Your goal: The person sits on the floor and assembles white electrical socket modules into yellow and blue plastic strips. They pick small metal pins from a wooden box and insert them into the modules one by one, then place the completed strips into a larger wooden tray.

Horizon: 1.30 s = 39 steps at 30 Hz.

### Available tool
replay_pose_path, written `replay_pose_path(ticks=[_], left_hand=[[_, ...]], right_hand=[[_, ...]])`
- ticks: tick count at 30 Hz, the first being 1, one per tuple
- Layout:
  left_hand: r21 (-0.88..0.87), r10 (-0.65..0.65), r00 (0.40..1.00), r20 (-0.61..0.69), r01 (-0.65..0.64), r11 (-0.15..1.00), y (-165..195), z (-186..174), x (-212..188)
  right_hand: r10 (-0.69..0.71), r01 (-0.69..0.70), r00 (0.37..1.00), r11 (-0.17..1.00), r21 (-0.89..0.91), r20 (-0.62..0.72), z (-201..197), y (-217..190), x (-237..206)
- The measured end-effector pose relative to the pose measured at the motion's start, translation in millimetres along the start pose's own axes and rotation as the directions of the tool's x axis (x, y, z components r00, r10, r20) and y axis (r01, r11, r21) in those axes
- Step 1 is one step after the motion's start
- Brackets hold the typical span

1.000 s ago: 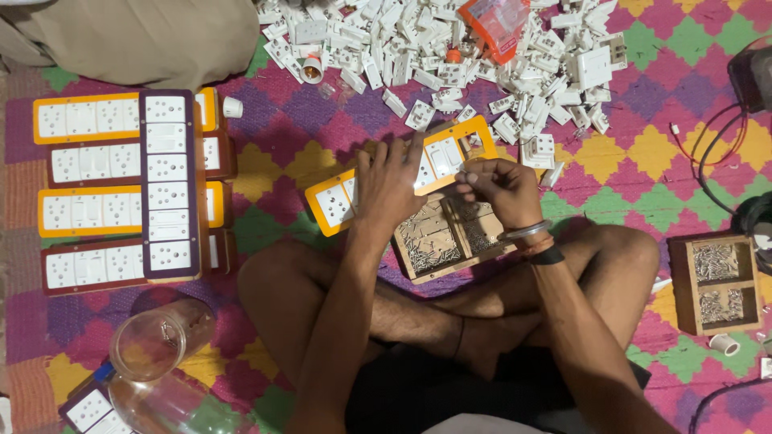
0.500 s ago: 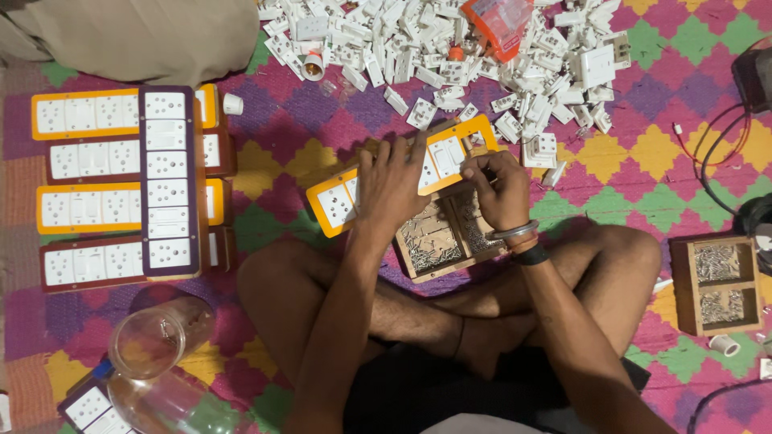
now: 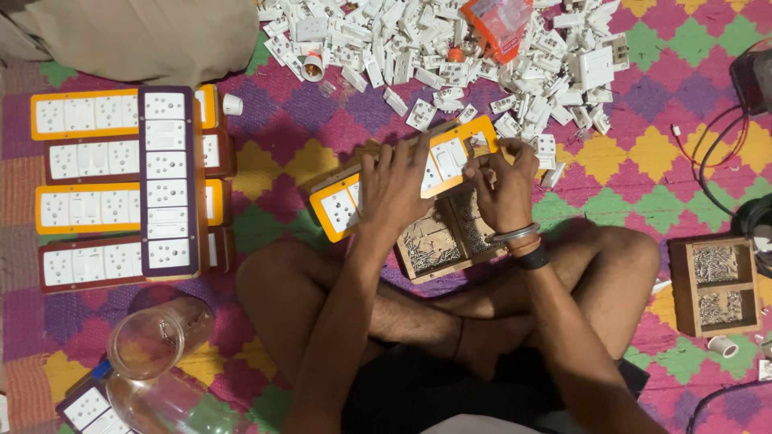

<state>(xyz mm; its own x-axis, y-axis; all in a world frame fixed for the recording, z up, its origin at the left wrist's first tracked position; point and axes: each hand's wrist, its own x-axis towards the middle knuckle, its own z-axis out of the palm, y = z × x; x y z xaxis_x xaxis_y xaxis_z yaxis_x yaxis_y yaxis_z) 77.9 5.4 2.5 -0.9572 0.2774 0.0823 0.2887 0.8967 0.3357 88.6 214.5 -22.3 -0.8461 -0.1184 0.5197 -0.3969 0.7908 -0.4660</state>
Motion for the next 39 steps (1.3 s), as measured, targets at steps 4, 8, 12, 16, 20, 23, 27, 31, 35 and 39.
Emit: replay_pose_path(ticks=[4, 8, 12, 16, 20, 23, 27, 31, 35, 39], left_hand=[[-0.047, 0.035, 0.999, 0.001, -0.035, 0.998, 2, 2, 0], [-0.064, 0.083, 0.996, -0.043, -0.086, 0.994, -6, 12, -1], [-0.103, 0.029, 0.998, -0.053, -0.034, 0.994, -8, 25, -3], [-0.032, 0.041, 0.984, -0.175, -0.047, 0.998, -10, 34, -1], [-0.055, 0.037, 0.989, -0.146, -0.046, 0.997, -19, 34, 0], [-0.1, 0.03, 0.992, -0.123, -0.043, 0.994, -15, 28, -2], [-0.112, 0.047, 0.99, -0.136, -0.062, 0.992, -5, 18, -1], [-0.163, -0.033, 0.994, 0.101, 0.049, 0.985, 2, 9, 0], [-0.138, -0.029, 0.993, 0.113, 0.045, 0.989, 8, 10, 1], [-0.095, -0.034, 0.99, 0.14, 0.048, 0.994, 5, 20, 3]], right_hand=[[0.232, -0.279, 0.954, 0.918, 0.283, 0.188, 0, 22, -5], [0.302, -0.417, 0.9, 0.807, 0.418, 0.315, 23, 39, -14], [0.462, -0.593, 0.803, 0.549, 0.59, 0.376, 34, 40, -23], [0.47, -0.588, 0.802, 0.514, 0.625, 0.369, 37, 32, -25], [0.454, -0.571, 0.82, 0.592, 0.569, 0.349, 45, 28, -23], [0.459, -0.57, 0.816, 0.539, 0.62, 0.351, 39, 27, -25], [0.322, -0.392, 0.919, 0.803, 0.449, 0.226, 24, 22, -29], [0.189, -0.226, 0.971, 0.928, 0.297, 0.149, 20, 18, -30], [0.438, -0.557, 0.83, 0.612, 0.561, 0.346, 21, 20, -30], [0.495, -0.512, 0.822, 0.427, 0.745, 0.282, 30, 22, -28]])
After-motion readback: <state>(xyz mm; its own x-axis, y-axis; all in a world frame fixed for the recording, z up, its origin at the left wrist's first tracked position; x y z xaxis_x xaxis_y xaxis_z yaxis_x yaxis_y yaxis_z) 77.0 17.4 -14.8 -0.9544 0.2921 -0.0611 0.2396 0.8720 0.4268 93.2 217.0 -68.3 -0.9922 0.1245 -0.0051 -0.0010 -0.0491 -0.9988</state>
